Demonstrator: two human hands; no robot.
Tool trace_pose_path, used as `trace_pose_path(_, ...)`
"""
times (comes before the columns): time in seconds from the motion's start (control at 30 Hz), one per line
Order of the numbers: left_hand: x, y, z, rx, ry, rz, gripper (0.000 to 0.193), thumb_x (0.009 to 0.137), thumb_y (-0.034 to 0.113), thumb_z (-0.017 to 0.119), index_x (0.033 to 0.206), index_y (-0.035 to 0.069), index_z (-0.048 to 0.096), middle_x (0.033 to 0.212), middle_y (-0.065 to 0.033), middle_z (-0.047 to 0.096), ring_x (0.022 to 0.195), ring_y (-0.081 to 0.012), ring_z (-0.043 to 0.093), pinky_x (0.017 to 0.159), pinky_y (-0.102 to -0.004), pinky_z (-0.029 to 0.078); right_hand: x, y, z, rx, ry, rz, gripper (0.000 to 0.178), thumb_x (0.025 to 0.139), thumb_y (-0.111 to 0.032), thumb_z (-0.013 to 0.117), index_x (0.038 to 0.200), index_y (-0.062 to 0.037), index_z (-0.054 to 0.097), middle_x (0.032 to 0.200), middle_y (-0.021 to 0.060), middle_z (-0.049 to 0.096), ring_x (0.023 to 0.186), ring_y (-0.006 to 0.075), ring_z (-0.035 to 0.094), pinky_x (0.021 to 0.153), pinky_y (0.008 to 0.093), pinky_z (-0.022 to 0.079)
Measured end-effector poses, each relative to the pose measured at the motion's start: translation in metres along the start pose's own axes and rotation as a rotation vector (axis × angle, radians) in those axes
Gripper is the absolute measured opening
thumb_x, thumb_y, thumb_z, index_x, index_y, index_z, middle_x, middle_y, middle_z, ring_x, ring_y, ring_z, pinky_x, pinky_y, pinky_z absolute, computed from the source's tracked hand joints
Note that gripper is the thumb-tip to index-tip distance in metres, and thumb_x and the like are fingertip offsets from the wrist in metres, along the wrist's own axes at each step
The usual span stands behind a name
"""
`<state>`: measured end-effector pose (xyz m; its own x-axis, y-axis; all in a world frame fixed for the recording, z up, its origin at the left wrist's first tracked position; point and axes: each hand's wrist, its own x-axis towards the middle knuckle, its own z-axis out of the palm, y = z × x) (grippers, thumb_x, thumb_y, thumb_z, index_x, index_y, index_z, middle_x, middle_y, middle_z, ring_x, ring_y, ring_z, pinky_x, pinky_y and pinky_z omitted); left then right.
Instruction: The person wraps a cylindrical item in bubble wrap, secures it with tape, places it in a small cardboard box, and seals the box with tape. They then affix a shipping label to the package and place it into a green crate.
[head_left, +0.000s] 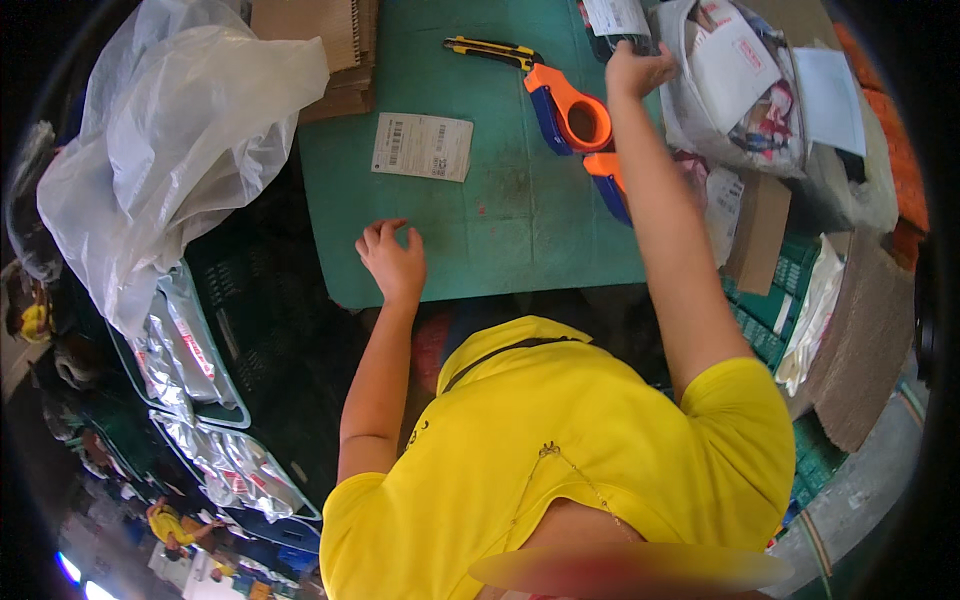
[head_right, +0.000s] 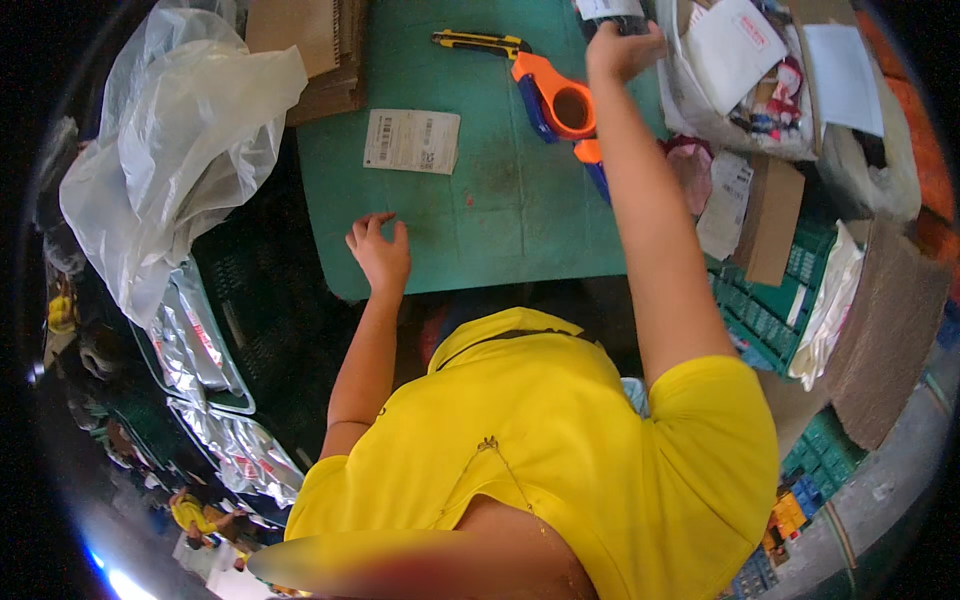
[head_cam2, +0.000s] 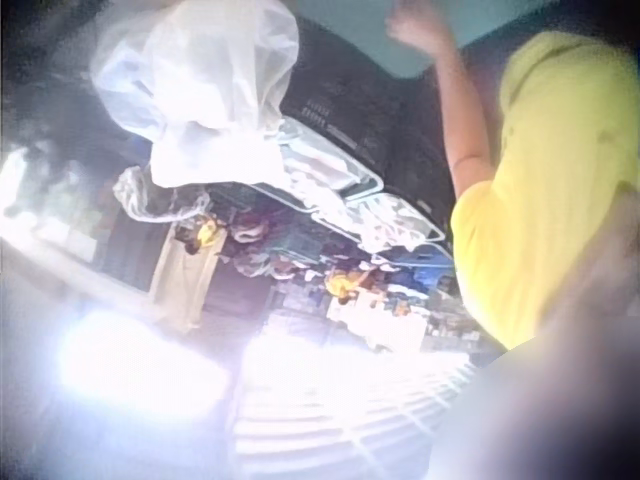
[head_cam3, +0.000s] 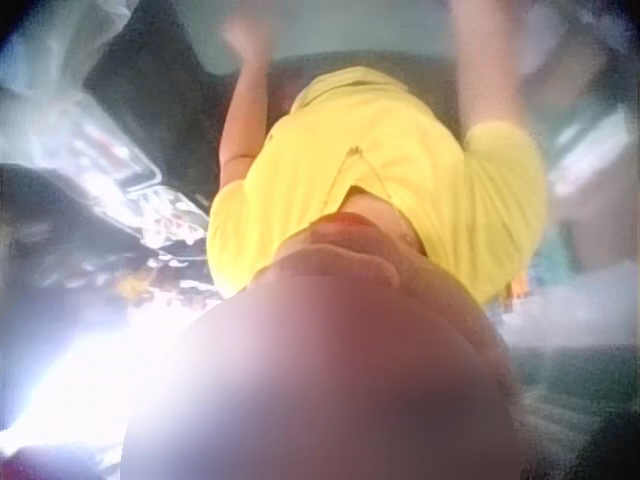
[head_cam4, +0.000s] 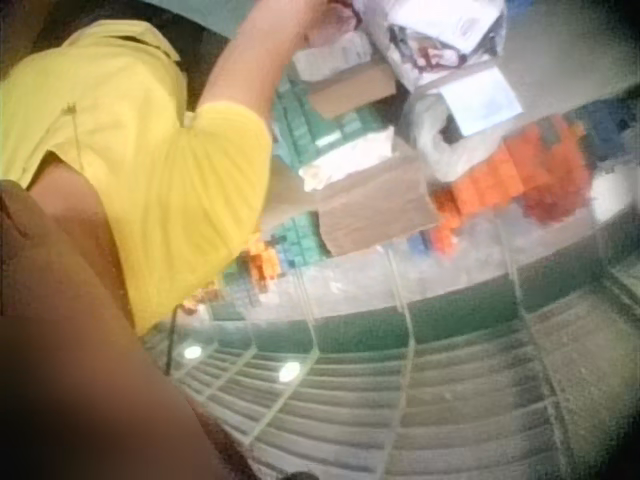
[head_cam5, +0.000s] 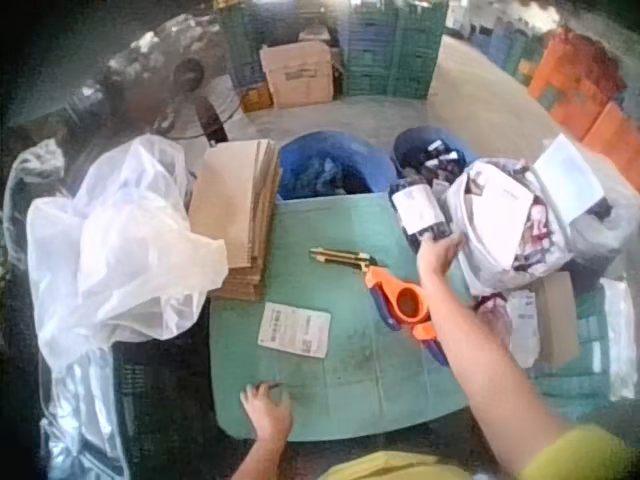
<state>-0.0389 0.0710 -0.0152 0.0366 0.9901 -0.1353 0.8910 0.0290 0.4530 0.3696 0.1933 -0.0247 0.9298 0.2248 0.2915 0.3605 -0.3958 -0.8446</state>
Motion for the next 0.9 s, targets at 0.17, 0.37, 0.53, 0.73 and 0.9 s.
trace_pose_path(0.17,0.027,0.044,0.029,0.208,-0.069,0.288,0.048,0.092,0.04,0.055,0.137,0.027,0.049,0.148,-0.0039,0.039,0.136,-0.0352,0.029,0.109,-0.0624,0.017,-0.118,-0.019,-0.007,-0.443,-0.842,-1.021,0.064,0.086,-0.031,0.064,0.144,-0.0177,0.04,0.153,0.0056,0.031,0.142,0.0333,0.024,0.111,0.0634,0.021)
trace_pose_path(0.37,0.062,-0.046,0.008,0.503,-0.161,0.438,0.045,0.095,0.033,0.048,0.14,0.031,0.046,0.154,0.0035,0.033,0.143,-0.0272,0.025,0.108,-0.0727,0.007,-0.108,-0.008,-0.012,-1.021,-0.898,-0.947,0.061,0.091,-0.035,0.057,0.147,-0.0196,0.037,0.158,0.0024,0.022,0.146,0.0313,0.018,0.109,0.0699,0.013)
trace_pose_path(0.53,0.093,-0.095,-0.023,0.37,-0.177,0.739,0.056,0.082,0.008,0.057,0.136,0.024,0.054,0.148,-0.0112,0.042,0.137,-0.0431,0.031,0.111,-0.0567,0.027,-0.1,-0.022,-0.124,-0.167,-0.719,-0.822,0.051,0.075,-0.015,0.069,0.124,-0.0148,0.057,0.138,0.0116,0.047,0.131,0.0344,0.041,0.105,0.0558,0.033)
trace_pose_path(0.73,0.065,-0.034,-0.02,0.475,0.042,0.511,0.055,0.08,0.014,0.06,0.134,0.022,0.054,0.156,-0.0075,0.029,0.143,-0.0403,0.021,0.11,-0.0674,0.015,-0.007,0.014,-0.353,-0.43,-0.085,-0.679,0.051,0.077,-0.021,0.072,0.125,-0.0138,0.057,0.139,0.0187,0.043,0.13,0.0367,0.04,0.106,0.0547,0.029)
trace_pose_path(0.9,0.009,0.054,0.009,0.17,0.199,0.77,0.059,0.075,0.007,0.063,0.132,0.016,0.054,0.153,-0.0115,0.032,0.142,-0.0409,0.024,0.111,-0.0621,0.02,0.173,0.035,-0.639,-1.17,0.67,-0.614,0.068,0.082,-0.046,0.065,0.143,-0.0313,0.04,0.154,0.0075,0.029,0.142,0.041,0.021,0.107,0.0704,0.015)
